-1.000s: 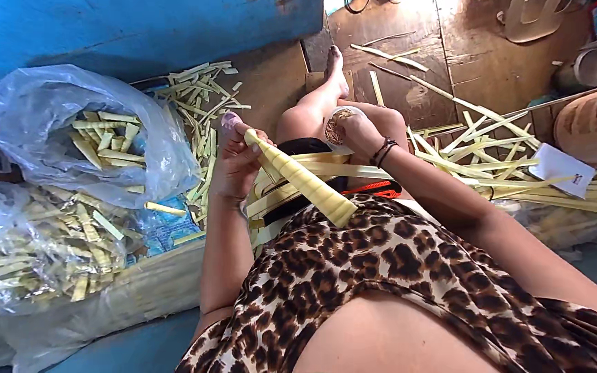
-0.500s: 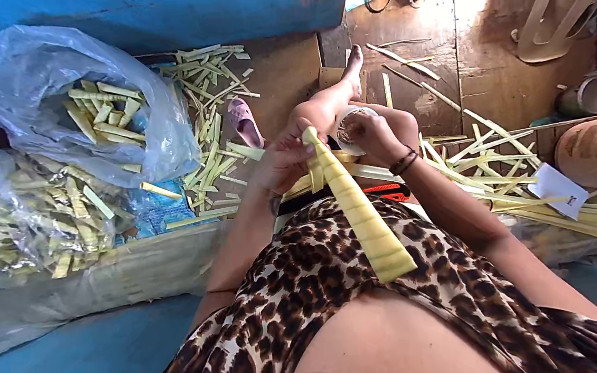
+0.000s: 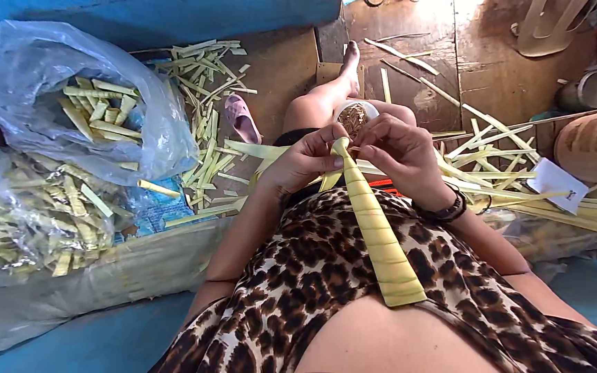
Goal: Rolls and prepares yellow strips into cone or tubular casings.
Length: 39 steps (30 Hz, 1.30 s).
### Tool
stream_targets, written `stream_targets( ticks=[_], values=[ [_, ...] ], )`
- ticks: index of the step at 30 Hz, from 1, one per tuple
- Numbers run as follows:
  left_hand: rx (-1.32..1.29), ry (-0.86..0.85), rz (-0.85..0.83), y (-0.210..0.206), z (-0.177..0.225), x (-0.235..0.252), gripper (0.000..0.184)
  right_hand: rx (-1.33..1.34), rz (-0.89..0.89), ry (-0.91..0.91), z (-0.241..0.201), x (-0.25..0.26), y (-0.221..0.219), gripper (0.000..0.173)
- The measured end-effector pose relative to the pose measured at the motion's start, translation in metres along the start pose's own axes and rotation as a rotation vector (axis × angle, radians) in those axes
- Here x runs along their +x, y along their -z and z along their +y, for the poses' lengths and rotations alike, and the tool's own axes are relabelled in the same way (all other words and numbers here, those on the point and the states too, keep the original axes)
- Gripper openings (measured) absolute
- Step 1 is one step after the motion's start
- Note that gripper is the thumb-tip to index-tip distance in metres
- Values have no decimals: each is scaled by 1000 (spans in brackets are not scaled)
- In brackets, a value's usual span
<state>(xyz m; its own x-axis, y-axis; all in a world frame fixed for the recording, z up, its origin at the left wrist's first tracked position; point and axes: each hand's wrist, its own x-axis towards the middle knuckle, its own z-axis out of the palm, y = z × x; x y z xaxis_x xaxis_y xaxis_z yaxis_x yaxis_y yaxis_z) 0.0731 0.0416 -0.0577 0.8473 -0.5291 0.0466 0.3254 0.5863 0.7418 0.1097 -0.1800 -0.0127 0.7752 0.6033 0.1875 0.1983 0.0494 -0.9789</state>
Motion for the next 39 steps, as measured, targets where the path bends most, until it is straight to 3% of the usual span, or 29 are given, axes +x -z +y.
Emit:
stream_targets(
  ticks=[7,16,20,25,28,35,39],
  values=[
    [40,26,-37,-6,2,1,18,-83,-28,38,-2,8,3,2],
    [186,56,43,-15,4,0,20,-146,-45,49,2,11,2,5],
    [434,-19,267,-4,9,-8,14,-165,-88,-67,22,7,11,8],
    [721,-159,700,28,51,-32,15,-652,-534,-435,63,-25,27,13],
    [795,-227,905,39,56,-39,20,-704,-634,-420,86,-39,34,11],
    [753,-357,1021,41,26,-25,16,-644,-921,-520,103,-26,41,25],
    [654,-309,1021,35,18,-21,13,-638,-792,-535,94,-32,36,16]
  ],
)
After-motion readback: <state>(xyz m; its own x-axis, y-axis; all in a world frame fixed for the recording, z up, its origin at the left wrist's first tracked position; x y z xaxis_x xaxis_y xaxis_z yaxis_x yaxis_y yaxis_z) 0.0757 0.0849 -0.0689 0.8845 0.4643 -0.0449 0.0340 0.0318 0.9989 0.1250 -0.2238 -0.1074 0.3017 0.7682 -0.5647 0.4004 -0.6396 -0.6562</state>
